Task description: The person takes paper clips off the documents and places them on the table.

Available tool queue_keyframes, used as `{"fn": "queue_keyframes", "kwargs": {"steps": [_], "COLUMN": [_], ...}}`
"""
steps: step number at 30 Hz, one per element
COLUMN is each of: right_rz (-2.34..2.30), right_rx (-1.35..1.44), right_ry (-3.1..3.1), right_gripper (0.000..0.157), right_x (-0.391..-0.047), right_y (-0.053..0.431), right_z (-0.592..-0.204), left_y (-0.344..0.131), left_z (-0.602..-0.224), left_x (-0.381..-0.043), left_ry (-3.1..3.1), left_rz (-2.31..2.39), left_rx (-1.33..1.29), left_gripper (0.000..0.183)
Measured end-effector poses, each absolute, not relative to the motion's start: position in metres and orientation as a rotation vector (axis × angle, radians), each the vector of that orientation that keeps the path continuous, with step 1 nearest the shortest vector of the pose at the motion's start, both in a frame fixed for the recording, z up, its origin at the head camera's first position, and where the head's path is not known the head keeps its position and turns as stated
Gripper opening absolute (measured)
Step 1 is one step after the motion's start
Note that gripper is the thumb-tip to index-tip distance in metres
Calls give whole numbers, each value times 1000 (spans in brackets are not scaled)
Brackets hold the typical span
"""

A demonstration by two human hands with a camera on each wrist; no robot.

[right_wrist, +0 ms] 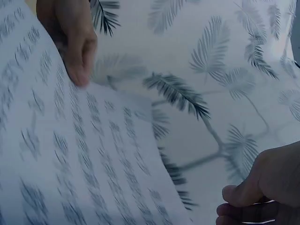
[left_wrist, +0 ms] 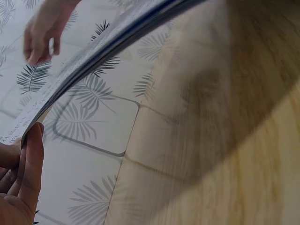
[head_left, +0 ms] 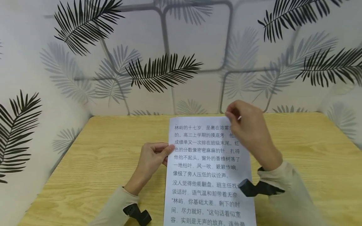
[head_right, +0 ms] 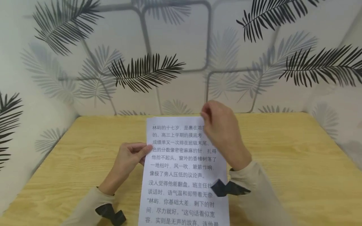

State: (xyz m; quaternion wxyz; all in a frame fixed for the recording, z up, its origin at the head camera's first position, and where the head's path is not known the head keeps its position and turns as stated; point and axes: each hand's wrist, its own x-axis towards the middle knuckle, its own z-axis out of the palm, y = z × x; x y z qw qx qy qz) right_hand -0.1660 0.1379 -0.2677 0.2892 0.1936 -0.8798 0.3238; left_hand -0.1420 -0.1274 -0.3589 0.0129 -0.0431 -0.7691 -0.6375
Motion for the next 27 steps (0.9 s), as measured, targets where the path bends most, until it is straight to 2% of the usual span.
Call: {"fn": "queue_keyframes", "kwargs": {"steps": [5, 10, 18, 27], "right_rz": [930, 1020, 988, 953], "right_rx": [663, 652, 508, 472], "right_ry": [-2327, -2247, -2266, -2243], "right_gripper": [4, 4, 4, 5], "right_x": [-162, -166, -168, -169], "right_y": [81, 52, 33, 29], "right_z": [-282, -292, -283, -283], "left_y": [-127, -125, -123, -124], "left_z": [-359, -357, -359, -363], "left_x": [-140, -139, -136, -137], "left_ry": [-2383, -2379, -2307, -2201], "left_rz": [-1974, -1960, -1928, -1761], "left_rx": [-189, -202, -334, -556], "left_gripper": [16, 16, 18, 14]}}
